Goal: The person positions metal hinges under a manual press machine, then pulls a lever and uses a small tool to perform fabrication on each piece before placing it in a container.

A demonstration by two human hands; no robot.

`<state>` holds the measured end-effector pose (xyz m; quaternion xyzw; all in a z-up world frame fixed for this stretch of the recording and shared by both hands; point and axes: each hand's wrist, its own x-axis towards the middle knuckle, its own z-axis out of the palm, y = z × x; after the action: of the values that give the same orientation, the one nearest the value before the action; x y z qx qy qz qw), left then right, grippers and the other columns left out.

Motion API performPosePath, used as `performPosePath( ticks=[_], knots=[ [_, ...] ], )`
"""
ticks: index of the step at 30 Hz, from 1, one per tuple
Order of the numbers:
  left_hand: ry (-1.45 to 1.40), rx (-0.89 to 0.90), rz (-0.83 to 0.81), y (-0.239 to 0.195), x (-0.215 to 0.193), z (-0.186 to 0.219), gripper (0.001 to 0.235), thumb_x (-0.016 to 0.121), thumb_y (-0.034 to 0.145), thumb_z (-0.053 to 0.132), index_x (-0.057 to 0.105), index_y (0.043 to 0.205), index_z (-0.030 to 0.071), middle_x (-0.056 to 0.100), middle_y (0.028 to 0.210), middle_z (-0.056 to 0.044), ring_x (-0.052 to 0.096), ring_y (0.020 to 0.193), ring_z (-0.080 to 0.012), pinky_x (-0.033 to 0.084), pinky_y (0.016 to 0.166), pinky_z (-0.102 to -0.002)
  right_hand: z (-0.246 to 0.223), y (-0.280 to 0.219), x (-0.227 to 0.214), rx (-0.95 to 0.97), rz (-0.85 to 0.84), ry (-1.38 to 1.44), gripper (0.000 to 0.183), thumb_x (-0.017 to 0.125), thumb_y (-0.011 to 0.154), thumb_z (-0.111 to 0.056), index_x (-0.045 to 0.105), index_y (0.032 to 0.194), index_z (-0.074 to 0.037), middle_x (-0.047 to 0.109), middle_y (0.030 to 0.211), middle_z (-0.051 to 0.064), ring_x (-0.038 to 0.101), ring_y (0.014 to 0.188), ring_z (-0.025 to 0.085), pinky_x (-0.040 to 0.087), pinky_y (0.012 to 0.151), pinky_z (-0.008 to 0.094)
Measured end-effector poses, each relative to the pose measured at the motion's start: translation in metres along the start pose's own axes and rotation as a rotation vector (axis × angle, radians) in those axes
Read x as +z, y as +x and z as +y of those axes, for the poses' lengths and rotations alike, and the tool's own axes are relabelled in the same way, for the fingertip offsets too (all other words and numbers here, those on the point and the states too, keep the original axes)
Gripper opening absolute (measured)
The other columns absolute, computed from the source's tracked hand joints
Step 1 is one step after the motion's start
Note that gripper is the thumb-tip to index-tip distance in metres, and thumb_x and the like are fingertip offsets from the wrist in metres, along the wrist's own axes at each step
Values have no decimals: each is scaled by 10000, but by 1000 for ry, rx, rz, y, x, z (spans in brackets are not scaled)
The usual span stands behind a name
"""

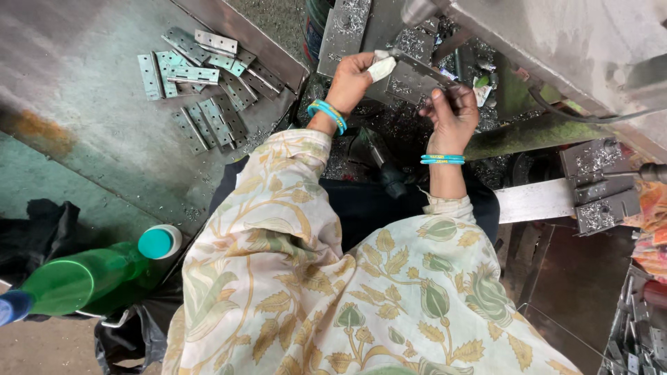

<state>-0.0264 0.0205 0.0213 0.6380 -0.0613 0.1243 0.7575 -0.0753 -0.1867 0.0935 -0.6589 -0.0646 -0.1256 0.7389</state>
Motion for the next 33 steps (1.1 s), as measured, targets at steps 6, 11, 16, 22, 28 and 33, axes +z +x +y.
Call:
performPosePath(
  ticks=[6,11,16,22,28,33],
  knots=[
    [1244,299,194,-17,-13,36,429,728,826,190,720,1231,50,636,1300,-113,486,1240,-344,441,958,-505,27,-12,22,-517,-265,-941,247,761,870,59,662,1074,-40,679,1038,116,712,930,264,603,803,376],
    [1319,219,-114,-28,-5,29,357,692,858,256,725,1173,92,614,1363,-88,431,1339,-353,387,1061,-574,47,-7,39,-471,-483,-1073,415,726,806,75,639,1207,21,609,1210,255,612,1105,454,530,949,464],
    [1489,140,-249,-37,6,21,462,653,854,323,708,1238,72,598,1356,-102,346,1387,-389,264,1086,-721,17,-26,30,-364,-514,-1099,517,739,872,-69,619,1371,-7,608,1333,262,601,1187,446,501,1022,477],
    [1571,161,-186,-20,10,8,425,594,893,265,694,1266,88,566,1425,-95,301,1411,-388,234,1092,-740,-10,-94,-1,-143,-764,-1288,730,782,849,-256,457,1463,-32,621,1279,251,609,1114,458,510,923,505],
    [1557,107,-195,-16,12,10,397,584,937,242,701,1283,84,574,1424,-89,294,1439,-395,215,1113,-757,25,-137,-6,154,-729,-1413,895,734,826,-232,290,1590,-90,635,1154,238,655,1008,446,552,848,529],
    [1540,82,-223,-18,14,12,360,566,972,256,733,1238,79,584,1413,-85,298,1451,-399,173,1136,-778,21,-127,-3,189,-785,-1445,893,737,836,-245,285,1585,-67,649,1115,257,673,958,466,560,801,551]
  ],
)
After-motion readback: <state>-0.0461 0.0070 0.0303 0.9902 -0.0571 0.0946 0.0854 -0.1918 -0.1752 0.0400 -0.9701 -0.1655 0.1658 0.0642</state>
